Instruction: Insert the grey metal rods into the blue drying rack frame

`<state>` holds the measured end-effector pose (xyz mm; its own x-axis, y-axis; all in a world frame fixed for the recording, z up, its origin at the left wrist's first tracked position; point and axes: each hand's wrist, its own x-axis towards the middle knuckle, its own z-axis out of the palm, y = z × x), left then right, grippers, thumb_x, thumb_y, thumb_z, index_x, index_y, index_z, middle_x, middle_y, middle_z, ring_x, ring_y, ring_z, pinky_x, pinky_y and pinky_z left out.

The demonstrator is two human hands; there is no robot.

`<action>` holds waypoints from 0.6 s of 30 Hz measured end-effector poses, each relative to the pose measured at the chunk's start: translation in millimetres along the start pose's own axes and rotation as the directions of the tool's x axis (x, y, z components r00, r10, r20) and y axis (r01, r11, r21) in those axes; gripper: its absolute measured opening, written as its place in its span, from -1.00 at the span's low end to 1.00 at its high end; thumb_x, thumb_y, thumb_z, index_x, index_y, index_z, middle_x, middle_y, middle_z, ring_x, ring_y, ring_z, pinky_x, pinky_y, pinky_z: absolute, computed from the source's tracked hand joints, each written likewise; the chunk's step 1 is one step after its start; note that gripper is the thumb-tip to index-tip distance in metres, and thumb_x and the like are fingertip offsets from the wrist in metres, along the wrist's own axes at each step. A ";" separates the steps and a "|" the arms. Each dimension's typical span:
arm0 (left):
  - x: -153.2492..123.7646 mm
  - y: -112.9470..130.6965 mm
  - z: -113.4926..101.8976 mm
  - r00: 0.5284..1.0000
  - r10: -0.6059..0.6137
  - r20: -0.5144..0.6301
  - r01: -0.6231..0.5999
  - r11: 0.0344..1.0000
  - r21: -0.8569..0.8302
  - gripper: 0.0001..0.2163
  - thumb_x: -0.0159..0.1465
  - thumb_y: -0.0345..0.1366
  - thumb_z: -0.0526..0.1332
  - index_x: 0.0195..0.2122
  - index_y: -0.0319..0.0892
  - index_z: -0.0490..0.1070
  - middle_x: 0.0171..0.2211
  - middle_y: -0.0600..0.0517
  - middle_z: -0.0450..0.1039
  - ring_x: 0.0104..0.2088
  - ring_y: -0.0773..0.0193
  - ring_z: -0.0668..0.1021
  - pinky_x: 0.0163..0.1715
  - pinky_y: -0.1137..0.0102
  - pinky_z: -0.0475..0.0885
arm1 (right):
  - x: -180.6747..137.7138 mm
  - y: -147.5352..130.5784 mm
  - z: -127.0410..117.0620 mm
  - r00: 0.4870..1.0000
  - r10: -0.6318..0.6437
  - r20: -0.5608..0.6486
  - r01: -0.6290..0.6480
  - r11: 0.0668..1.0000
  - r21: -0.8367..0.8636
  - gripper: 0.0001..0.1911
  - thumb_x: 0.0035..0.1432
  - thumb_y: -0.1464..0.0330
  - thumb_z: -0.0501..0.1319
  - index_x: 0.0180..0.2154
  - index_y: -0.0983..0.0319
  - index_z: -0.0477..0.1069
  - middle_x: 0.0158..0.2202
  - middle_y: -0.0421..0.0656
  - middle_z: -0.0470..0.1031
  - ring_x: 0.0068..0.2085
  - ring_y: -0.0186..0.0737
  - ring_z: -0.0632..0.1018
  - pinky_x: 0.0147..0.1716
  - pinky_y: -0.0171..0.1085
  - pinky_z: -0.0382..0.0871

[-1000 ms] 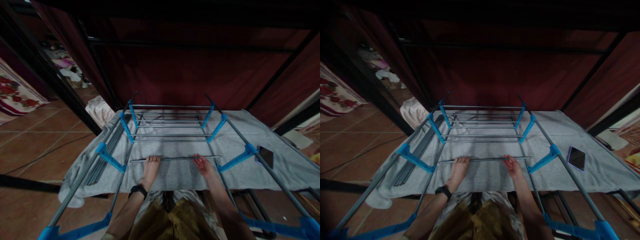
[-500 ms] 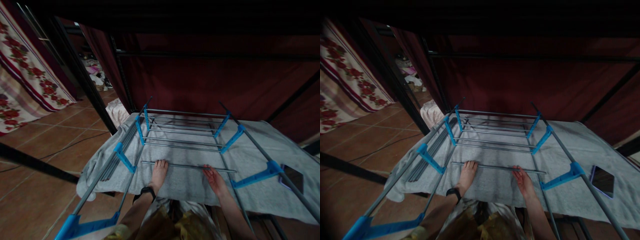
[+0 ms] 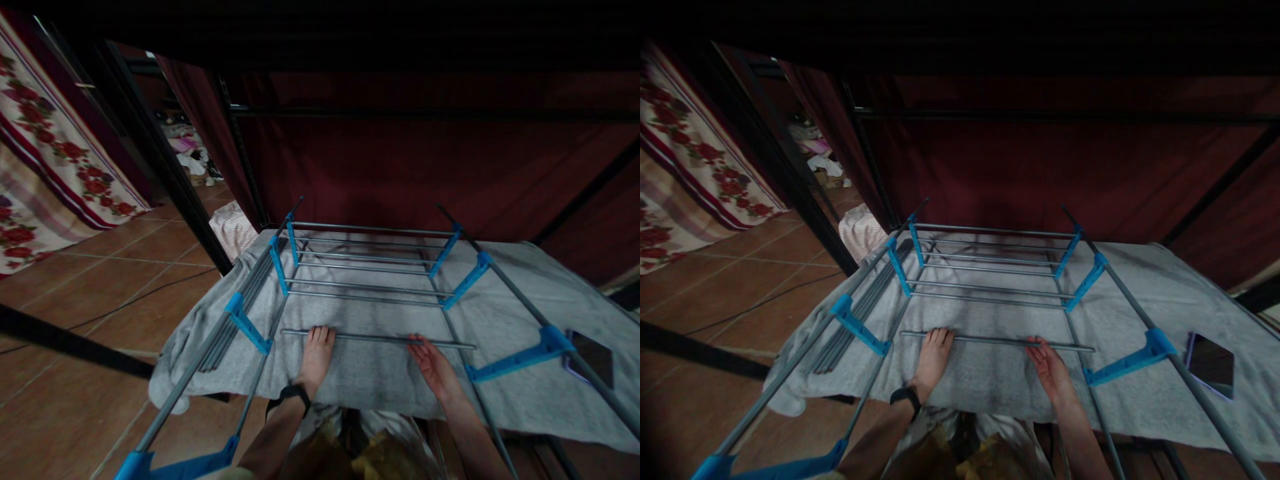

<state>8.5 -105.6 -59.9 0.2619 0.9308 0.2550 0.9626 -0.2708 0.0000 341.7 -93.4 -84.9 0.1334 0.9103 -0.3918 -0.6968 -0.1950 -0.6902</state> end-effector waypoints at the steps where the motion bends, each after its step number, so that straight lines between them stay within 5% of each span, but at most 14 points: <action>1: -0.1 -0.2 0.0 1.000 -0.002 -0.004 0.002 1.000 -0.003 -0.64 0.34 -0.54 0.03 0.09 -0.19 0.41 -0.02 -0.09 0.42 0.01 0.14 0.42 0.13 0.17 0.30 | -0.3 -0.1 0.2 1.000 0.002 0.003 -0.002 1.000 0.003 -0.87 0.05 0.39 0.38 -0.29 0.16 0.54 -0.20 -0.15 0.64 -0.10 -0.19 0.65 0.00 -0.21 0.57; 18: -1.9 -3.7 5.9 0.998 0.000 -0.057 -0.002 1.000 -0.028 -0.59 0.30 -0.57 0.04 0.12 -0.17 0.42 -0.02 -0.10 0.43 0.00 0.12 0.44 0.09 0.15 0.37 | -1.8 0.7 0.7 1.000 -0.004 -0.014 0.004 1.000 -0.002 -0.86 0.02 0.37 0.41 -0.31 0.13 0.53 -0.22 -0.16 0.65 -0.11 -0.18 0.66 -0.05 -0.21 0.59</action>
<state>4.8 -104.9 -66.1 0.2576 0.9154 0.3095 0.9598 -0.2792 0.0270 340.5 -94.9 -84.2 0.1457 0.9061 -0.3973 -0.6951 -0.1920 -0.6928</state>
